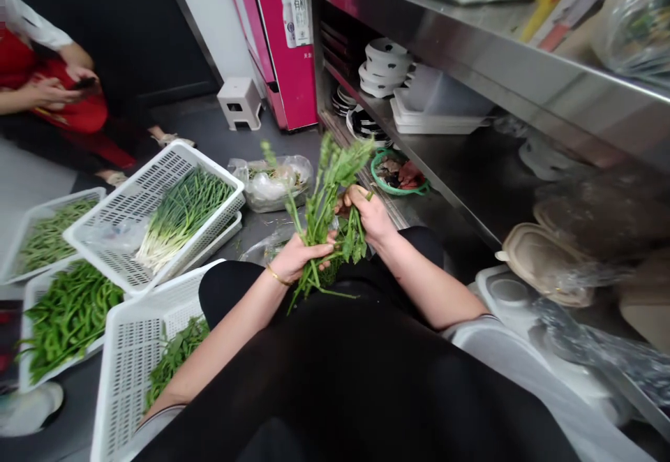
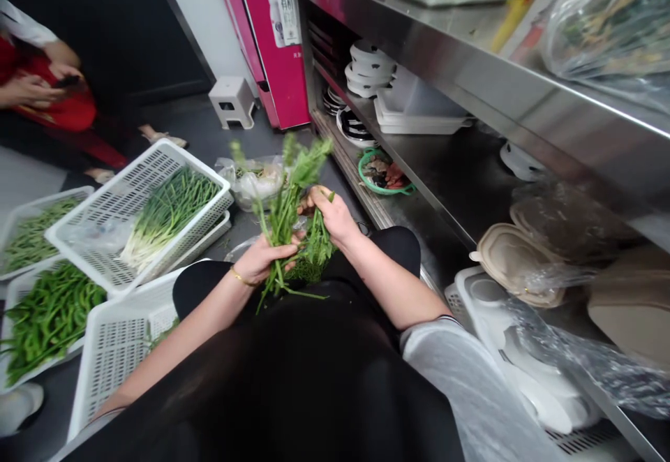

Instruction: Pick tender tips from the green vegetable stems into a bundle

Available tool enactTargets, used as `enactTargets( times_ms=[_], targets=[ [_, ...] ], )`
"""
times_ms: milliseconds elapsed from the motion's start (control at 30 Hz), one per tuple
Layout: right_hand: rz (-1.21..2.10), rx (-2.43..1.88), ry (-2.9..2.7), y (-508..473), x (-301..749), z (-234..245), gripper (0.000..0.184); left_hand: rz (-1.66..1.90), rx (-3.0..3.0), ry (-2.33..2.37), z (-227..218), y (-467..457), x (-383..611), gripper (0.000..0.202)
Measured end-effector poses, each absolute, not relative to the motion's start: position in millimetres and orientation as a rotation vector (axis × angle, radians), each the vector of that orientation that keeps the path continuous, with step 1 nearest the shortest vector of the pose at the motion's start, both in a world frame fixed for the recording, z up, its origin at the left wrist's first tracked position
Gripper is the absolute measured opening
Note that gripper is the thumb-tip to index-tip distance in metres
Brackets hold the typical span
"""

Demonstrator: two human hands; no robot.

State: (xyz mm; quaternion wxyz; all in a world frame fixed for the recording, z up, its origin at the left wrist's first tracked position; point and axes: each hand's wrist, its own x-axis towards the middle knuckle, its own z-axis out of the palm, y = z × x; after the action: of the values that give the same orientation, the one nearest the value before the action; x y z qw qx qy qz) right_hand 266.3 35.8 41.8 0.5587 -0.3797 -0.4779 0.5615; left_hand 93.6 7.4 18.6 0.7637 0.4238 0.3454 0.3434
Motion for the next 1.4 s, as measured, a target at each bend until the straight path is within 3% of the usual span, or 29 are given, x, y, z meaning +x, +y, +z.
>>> enactTargets(
  times_ms=[233, 367, 467, 567, 667, 867, 1000, 1167, 1400],
  targets=[
    [1.078, -0.918, -0.932, 56, 345, 61, 0.043, 0.807, 0.659, 0.771, -7, 8, 64, 0.023],
    [0.959, -0.841, -0.933, 43, 379, 71, 0.027, 0.849, 0.697, 0.845, -9, 9, 46, 0.024],
    [0.947, -1.063, -1.301, 33, 345, 61, 0.015, 0.822, 0.777, 0.924, -9, 6, 50, 0.025],
    [1.171, -1.123, -1.786, 30, 283, 42, 0.022, 0.843, 0.828, 0.961, -7, 4, 59, 0.024],
    [1.178, -1.156, -1.897, 31, 246, 26, 0.029, 0.902, 0.824, 0.977, -5, 4, 61, 0.021],
    [1.037, -1.303, -2.203, 36, 288, 10, 0.029, 1.000, 0.768, 0.935, -1, 6, 33, 0.018],
    [0.740, -1.552, -2.430, 40, 296, 15, 0.024, 0.871, 0.716, 0.787, -1, 4, 24, 0.027],
    [0.407, -1.165, -2.362, 42, 249, 38, 0.031, 0.773, 0.718, 0.636, 0, 0, 31, 0.030],
    [0.142, -1.238, -2.451, 46, 258, 32, 0.028, 0.800, 0.726, 0.885, 5, -8, 24, 0.028]
  ],
)
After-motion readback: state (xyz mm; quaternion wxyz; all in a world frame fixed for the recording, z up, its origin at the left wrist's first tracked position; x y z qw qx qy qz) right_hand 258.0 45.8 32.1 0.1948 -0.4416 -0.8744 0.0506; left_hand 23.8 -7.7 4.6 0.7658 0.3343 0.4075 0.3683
